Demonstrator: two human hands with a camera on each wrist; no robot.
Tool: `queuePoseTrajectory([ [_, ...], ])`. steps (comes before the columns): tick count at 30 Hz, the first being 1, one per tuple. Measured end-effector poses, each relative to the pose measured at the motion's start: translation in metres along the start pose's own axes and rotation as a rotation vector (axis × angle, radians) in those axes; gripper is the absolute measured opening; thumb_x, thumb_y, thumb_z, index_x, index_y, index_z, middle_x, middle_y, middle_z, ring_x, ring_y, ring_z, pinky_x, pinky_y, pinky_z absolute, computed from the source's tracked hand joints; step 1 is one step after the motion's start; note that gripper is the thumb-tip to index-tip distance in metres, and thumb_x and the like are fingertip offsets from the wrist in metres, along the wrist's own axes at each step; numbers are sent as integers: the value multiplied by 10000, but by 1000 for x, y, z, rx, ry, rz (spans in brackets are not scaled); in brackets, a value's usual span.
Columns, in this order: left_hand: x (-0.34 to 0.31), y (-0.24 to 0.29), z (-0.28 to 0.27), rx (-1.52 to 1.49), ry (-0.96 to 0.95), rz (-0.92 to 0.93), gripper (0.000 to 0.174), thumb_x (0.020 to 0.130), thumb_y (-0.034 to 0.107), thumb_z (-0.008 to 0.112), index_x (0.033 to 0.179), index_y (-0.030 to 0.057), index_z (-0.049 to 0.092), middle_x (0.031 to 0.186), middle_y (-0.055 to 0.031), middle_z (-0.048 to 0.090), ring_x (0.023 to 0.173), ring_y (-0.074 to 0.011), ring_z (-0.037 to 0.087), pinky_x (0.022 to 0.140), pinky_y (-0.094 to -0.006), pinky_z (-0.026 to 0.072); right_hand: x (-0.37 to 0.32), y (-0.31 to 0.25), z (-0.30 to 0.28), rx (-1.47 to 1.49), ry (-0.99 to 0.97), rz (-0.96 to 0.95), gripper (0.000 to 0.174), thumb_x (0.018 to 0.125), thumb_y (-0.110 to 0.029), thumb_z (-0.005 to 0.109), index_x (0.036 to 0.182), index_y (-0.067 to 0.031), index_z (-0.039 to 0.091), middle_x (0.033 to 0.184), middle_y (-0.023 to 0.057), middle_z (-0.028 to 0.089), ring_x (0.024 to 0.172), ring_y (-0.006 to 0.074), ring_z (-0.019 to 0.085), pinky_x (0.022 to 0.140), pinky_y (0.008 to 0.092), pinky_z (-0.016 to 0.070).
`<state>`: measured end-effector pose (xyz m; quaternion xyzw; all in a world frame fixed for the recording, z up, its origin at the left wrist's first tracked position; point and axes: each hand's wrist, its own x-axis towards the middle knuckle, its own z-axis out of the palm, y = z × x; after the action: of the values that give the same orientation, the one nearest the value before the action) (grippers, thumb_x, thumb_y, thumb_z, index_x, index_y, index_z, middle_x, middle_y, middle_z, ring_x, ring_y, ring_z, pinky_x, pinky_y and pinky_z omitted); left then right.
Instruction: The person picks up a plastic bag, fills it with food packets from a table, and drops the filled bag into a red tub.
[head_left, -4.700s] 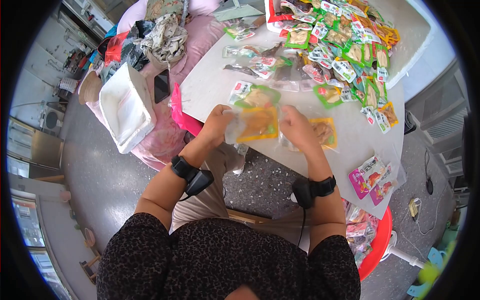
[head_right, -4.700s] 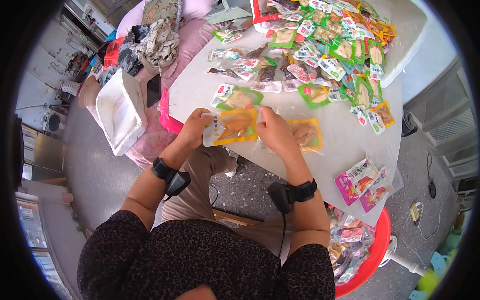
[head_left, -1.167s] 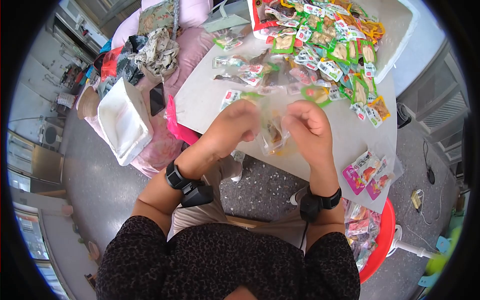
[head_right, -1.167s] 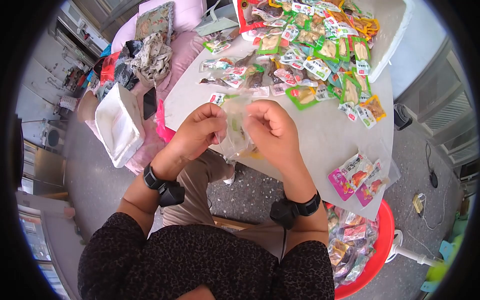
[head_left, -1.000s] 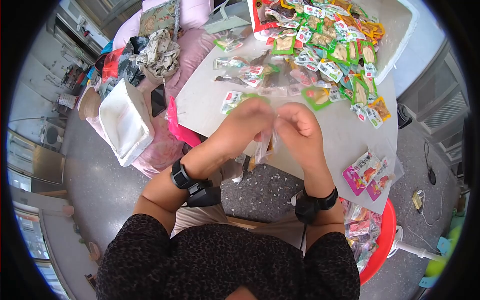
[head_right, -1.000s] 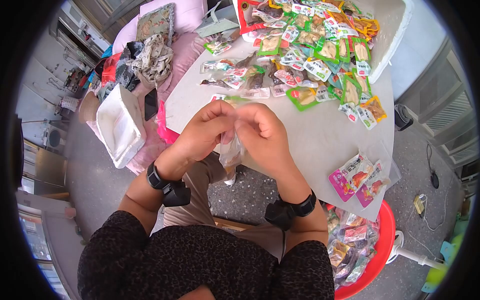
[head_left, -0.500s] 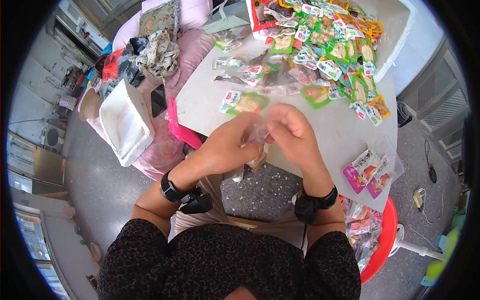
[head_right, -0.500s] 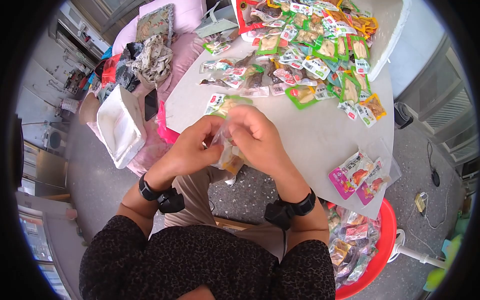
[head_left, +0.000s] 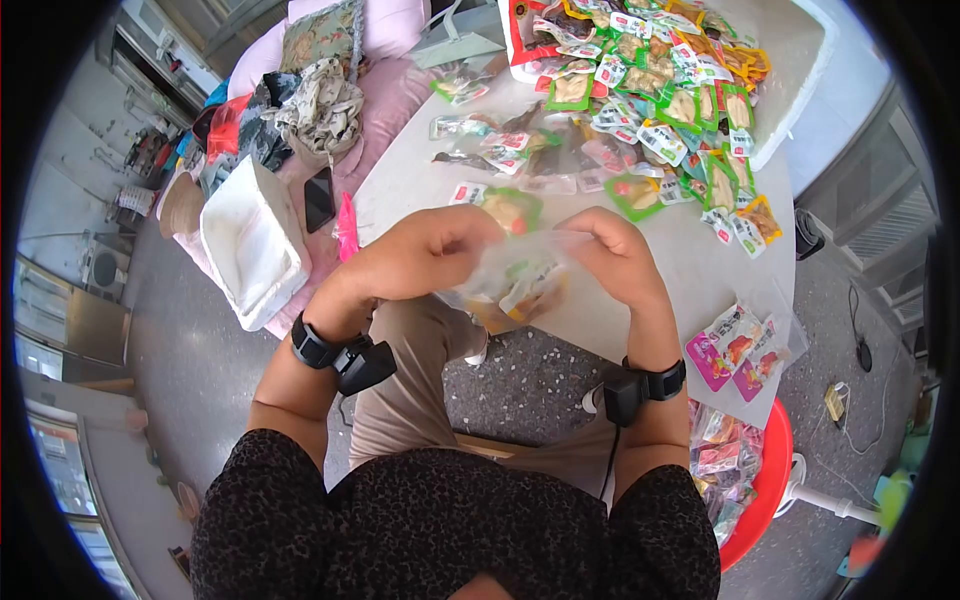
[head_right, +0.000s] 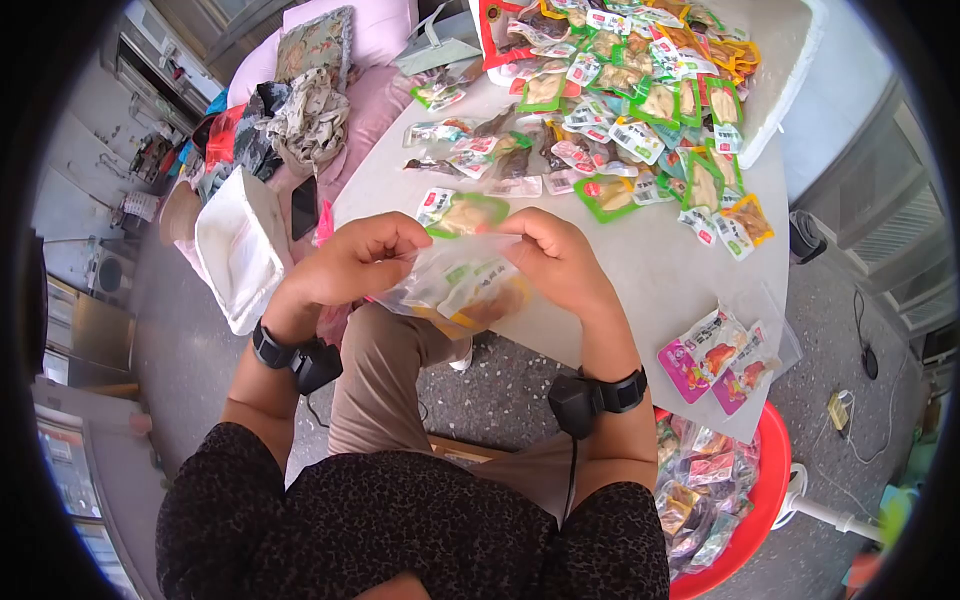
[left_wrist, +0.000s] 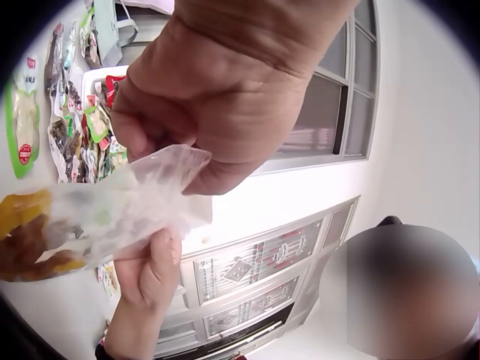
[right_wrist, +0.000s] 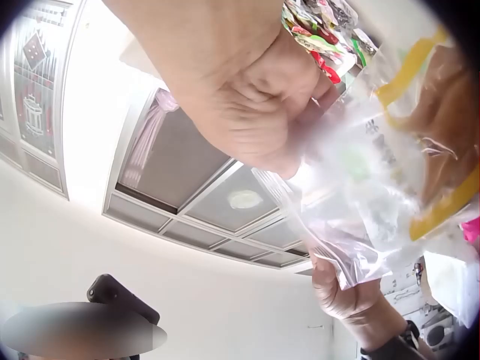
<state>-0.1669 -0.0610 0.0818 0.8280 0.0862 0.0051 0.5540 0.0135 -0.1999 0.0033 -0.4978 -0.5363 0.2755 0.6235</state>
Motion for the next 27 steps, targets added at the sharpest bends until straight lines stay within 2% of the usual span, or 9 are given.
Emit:
queuePoseTrajectory([
  [2,0,-13,-9,-288,-3,-11,353,719,24,557,1049,7,434,879,-24,511,815,-89,486,710,-222,386,-1,3,-3,62,-1,11,99,802,-80,478,821,10,515,763,22,536,695,87,505,632,204,410],
  [5,-1,-37,-9,-798,-37,167,509,692,131,630,1120,3,385,1032,-80,485,977,-166,461,846,-297,349,-1,2,1,204,110,133,90,804,-90,480,802,-2,502,741,23,524,670,78,494,619,207,411],
  [6,-2,-66,-6,-679,37,56,627,677,209,654,1171,-4,332,1111,-115,449,1055,-213,415,919,-338,286,0,4,4,320,134,140,88,804,-90,480,800,-4,497,738,23,523,665,77,492,617,211,413],
  [9,5,-84,13,-628,111,5,594,697,207,639,1165,-9,344,1133,-112,438,1062,-217,406,916,-336,289,4,13,12,601,166,147,79,806,-84,474,797,-7,488,731,25,521,657,77,491,615,220,420],
  [14,11,-78,28,-806,177,116,352,807,197,501,1089,-5,439,1039,-91,510,988,-172,459,863,-313,342,3,13,14,739,239,137,66,810,-67,460,809,-5,483,732,24,517,675,91,507,620,240,438],
  [17,7,-77,29,-766,238,135,259,851,192,421,1002,-1,507,959,-67,548,894,-127,493,801,-264,378,-11,11,14,737,247,183,68,814,-72,463,823,-7,482,739,25,518,673,95,513,609,240,446],
  [20,-3,-76,30,-717,292,126,250,863,197,398,944,-1,528,904,-54,562,838,-110,506,760,-251,400,-21,6,24,639,300,197,69,810,-62,449,847,-36,501,804,56,557,710,137,544,638,304,466],
  [23,-15,-70,33,-697,310,155,257,870,207,386,933,5,531,881,-42,562,812,-95,503,744,-243,403,-30,-6,37,377,330,203,68,810,-72,460,849,-34,501,805,55,553,695,133,539,624,292,464],
  [27,-28,-63,39,-698,325,189,245,869,205,388,954,18,522,878,-32,556,804,-87,498,727,-241,408,-49,-27,49,412,309,165,63,804,-82,480,828,-27,499,753,38,537,651,114,522,591,262,454],
])
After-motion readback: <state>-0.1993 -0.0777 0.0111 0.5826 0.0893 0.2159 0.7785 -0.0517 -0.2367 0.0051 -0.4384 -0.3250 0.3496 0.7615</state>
